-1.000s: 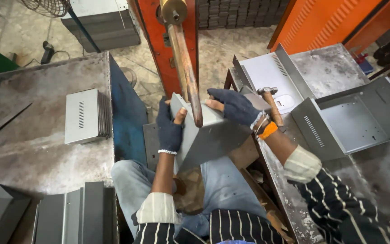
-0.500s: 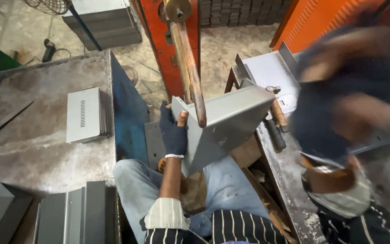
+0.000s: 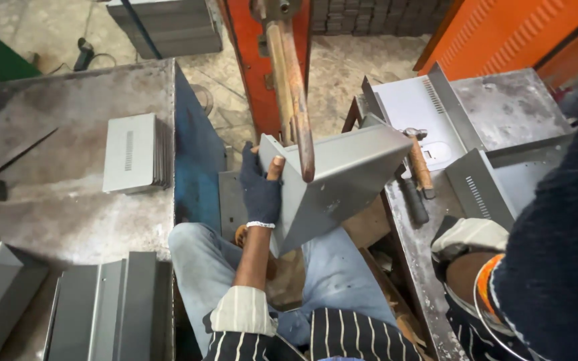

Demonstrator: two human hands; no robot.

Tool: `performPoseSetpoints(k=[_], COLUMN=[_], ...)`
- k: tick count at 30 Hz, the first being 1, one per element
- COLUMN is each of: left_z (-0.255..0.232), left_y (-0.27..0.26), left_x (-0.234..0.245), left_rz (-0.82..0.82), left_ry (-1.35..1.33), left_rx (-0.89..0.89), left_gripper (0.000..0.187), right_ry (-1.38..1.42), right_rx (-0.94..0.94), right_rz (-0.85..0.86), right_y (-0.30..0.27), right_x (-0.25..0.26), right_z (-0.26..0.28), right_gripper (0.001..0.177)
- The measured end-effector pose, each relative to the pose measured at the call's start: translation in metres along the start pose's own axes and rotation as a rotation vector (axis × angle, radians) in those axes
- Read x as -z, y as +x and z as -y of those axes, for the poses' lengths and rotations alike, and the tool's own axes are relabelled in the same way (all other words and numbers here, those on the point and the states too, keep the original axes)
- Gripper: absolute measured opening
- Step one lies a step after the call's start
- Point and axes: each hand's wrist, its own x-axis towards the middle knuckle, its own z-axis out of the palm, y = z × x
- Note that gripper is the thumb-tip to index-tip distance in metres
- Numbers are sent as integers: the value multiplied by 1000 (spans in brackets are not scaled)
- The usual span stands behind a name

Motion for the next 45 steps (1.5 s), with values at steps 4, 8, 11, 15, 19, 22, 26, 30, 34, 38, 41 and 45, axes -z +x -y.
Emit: performPoseSetpoints(k=[4, 8, 11, 15, 19, 22, 26, 30, 34, 38, 41, 45], left_z=[1, -6, -2, 16, 3, 13, 3, 7, 16, 31, 7, -7], left_y=[-3, -3, -1, -2, 0, 0, 3, 7, 20, 24, 25, 14], left_x=[0, -1, 0, -1, -1, 0, 0, 3, -1, 1, 11, 18], left_rz=[8, 11, 10, 3, 24, 23, 39, 58, 124, 226, 294, 412], left_ry=[6, 14, 37, 2, 3, 23, 44, 29, -72, -170, -113, -134], left_rx=[-39, 20, -34, -166, -15, -86, -16, -104, -97, -221, -163, -187], left_gripper=[49, 52, 52, 52, 52, 51, 53, 53, 53, 63, 74, 84], right_ry=[9, 23, 36, 27, 4, -125, -596, -900, -684, -1036, -982, -1060], right_rx=[-4, -5, 2, 8, 14, -203, -518, -112, -288, -456, -13, -241], right_rz=[48, 114, 138, 111, 105, 152, 346, 566, 741, 814, 672, 655], right_y=[-1, 1, 2, -12, -21, -38, -75, -64, -29, -28, -25, -14], right_x=[3, 6, 5, 7, 19, 8, 20, 14, -1, 7, 4, -15], right_z=[-5, -1, -6, -8, -10, -41, -120, -129, -136, -187, -177, -101], right_gripper=[31, 33, 35, 37, 40, 39, 45, 39, 45, 39, 38, 49])
